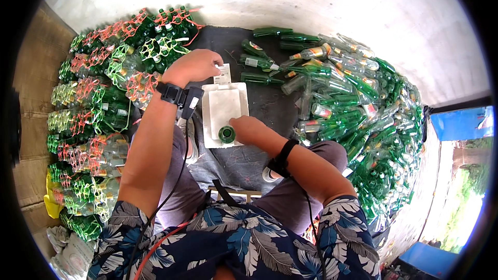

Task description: The person sits on a tarp and unties a bundle of green glass bottles. They then pick up individual bottles, place them into a white styrofoam tray, and tie them together using a red string.

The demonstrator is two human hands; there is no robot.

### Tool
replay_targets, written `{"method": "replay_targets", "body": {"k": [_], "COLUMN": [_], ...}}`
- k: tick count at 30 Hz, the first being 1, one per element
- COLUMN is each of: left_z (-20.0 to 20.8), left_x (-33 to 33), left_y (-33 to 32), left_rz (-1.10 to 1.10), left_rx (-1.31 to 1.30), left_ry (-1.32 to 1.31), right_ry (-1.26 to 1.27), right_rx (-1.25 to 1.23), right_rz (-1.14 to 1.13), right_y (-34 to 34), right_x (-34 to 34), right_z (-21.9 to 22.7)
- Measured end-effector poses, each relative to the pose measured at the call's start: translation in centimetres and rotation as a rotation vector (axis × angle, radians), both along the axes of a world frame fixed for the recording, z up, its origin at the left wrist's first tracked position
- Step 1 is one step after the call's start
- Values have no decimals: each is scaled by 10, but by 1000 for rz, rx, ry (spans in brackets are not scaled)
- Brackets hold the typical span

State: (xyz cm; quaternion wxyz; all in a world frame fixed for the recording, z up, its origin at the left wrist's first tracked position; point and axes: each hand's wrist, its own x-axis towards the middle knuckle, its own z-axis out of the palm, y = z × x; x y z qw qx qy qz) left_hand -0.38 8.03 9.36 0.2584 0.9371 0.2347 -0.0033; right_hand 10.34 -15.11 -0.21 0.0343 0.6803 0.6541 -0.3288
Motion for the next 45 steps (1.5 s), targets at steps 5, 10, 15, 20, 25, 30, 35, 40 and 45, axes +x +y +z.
{"method": "replay_targets", "body": {"k": [5, 10, 15, 20, 25, 30, 35, 40, 45], "left_z": [-3, 2, -1, 0, -3, 3, 13, 19, 14], "left_x": [-4, -6, -1, 2, 12, 6, 2, 9, 15], "left_y": [4, -1, -2, -16, -27, -38, -52, -50, -49], "left_rz": [6, 27, 43, 14, -55, -53, -86, -97, -79], "left_rx": [-9, -41, -55, -55, 8, 38, -29, -24, -17], "left_ry": [-24, -35, 28, 81, -3, 26, 118, 56, 64], "right_ry": [-35, 33, 157, 230, -237, 173, 186, -174, -31], "right_rx": [-3, 8, -20, -101, -341, -264, -222, 139, 237], "right_rz": [-33, -76, -277, -587, -210, -647, -662, -634, -936], "right_y": [5, 16, 32, 36, 11, 3, 26, 37, 78], "right_x": [23, 62, 137, 208, 265, 209, 210, 256, 254], "right_z": [-1, -9, -39, -90, -226, -249, -277, -323, -284]}}
